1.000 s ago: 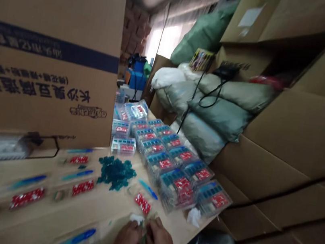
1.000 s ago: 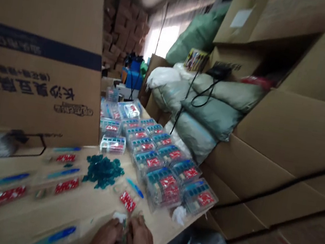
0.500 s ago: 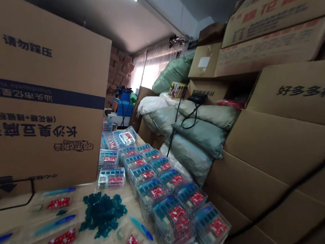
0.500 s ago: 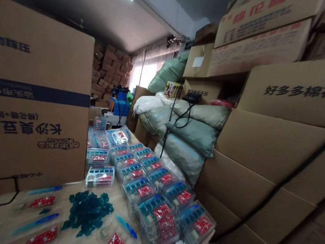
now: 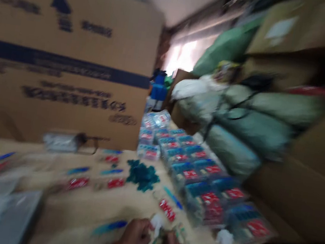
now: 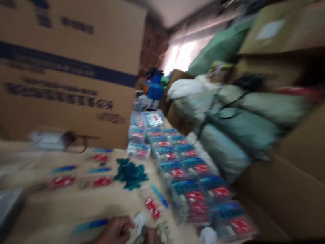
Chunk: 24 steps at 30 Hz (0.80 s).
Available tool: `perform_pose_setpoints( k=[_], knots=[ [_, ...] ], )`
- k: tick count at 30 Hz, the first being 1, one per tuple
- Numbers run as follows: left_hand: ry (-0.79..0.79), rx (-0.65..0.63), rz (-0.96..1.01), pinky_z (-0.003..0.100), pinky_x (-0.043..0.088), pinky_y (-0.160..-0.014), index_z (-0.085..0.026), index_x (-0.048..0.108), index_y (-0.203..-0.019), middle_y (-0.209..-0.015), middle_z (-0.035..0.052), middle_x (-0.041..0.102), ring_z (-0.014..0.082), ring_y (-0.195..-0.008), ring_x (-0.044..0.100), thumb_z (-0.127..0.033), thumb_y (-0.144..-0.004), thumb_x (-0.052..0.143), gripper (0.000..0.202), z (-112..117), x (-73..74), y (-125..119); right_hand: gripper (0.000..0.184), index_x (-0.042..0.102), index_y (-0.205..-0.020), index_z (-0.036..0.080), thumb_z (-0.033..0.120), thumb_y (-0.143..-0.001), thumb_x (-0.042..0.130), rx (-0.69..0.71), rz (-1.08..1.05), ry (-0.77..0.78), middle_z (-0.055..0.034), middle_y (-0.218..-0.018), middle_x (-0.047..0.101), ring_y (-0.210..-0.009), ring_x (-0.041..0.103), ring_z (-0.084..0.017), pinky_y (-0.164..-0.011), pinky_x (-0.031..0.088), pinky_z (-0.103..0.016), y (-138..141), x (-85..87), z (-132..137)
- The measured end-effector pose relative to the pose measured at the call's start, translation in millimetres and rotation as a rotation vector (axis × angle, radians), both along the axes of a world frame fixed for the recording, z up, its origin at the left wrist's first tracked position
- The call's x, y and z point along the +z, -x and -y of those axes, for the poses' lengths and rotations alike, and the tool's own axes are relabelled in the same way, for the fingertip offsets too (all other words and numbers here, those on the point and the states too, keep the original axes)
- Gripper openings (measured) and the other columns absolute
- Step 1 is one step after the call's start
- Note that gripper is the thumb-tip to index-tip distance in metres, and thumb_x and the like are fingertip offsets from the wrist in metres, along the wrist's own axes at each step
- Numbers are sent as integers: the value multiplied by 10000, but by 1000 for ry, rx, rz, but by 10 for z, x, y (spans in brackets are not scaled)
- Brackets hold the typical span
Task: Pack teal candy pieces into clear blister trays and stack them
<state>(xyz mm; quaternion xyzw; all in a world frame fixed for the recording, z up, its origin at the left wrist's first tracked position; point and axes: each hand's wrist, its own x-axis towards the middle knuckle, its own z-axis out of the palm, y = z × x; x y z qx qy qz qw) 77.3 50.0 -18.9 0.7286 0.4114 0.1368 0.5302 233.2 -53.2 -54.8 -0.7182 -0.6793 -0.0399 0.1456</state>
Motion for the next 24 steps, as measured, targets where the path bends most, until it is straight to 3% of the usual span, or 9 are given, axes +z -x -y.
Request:
perform_pose_setpoints(
  k=[2, 4, 8, 10, 13, 15, 18, 24],
  knots=[
    [-37, 68, 55, 271, 472, -686, -164, 687, -834, -713, 12, 664, 162, -721, 605, -95, -715, 537, 203, 10, 12, 315, 242, 598, -916, 243, 181, -851, 374, -57, -111, 34, -23, -660, 662, -525, 639, -178, -462, 475, -249, 23, -55, 46],
    [-59, 151, 82, 244, 468, -656, -148, 691, -811, -723, 21, 684, 147, -694, 611, -94, -714, 502, 219, -68, 54, 691, 237, 596, -916, 248, 300, -855, 373, -28, -233, 50, -39, -742, 689, -575, 656, -194, -494, 497, -272, -29, -56, 36],
    [-274, 428, -178, 232, 465, -620, -139, 681, -764, -712, 32, 695, 149, -670, 611, -124, -698, 537, 159, -299, 260, 1559, 273, 605, -827, 255, 472, -793, 444, 22, -465, 13, -65, -860, 691, -748, 658, -217, -657, 528, -303, -160, 9, -36],
    [-323, 488, -281, 244, 458, -630, -135, 676, -781, -722, 36, 693, 156, -681, 603, -117, -699, 524, 174, -491, 422, 1954, 319, 608, -845, 241, 511, -766, 457, -47, -578, -13, -71, -833, 693, -726, 650, -218, -632, 523, -297, -138, 46, -82],
    [-365, 498, -418, 240, 442, -640, -135, 680, -758, -716, 28, 687, 156, -699, 593, -103, -681, 510, 189, -958, 655, 2369, 357, 622, -863, 214, 523, -742, 491, -72, -770, 24, -69, -788, 692, -688, 640, -206, -600, 518, -283, 41, 107, -209],
    [-352, 459, -509, 226, 430, -615, -137, 679, -668, -626, 9, 665, 150, -653, 584, -99, -627, 547, 143, -1316, 733, 2504, 359, 634, -839, 198, 522, -735, 519, -34, -909, 75, -66, -760, 683, -648, 627, -192, -574, 515, -275, 212, 151, -310],
    [-321, 371, -630, 205, 409, -585, -161, 637, -496, -461, -34, 590, 139, -587, 565, -66, -532, 566, 125, -1714, 688, 2556, 352, 655, -814, 189, 515, -726, 554, 39, -1041, 152, -62, -740, 678, -625, 613, -181, -555, 508, -270, 432, 201, -401],
    [-304, 221, -730, 199, 404, -586, -174, 650, -500, -473, -35, 602, 139, -595, 567, -103, -514, 566, 110, -1897, 404, 2557, 271, 662, -749, 181, 440, -727, 583, 112, -1055, 273, -52, -707, 678, -664, 611, -187, -604, 488, -277, 605, 251, -400]
  ],
)
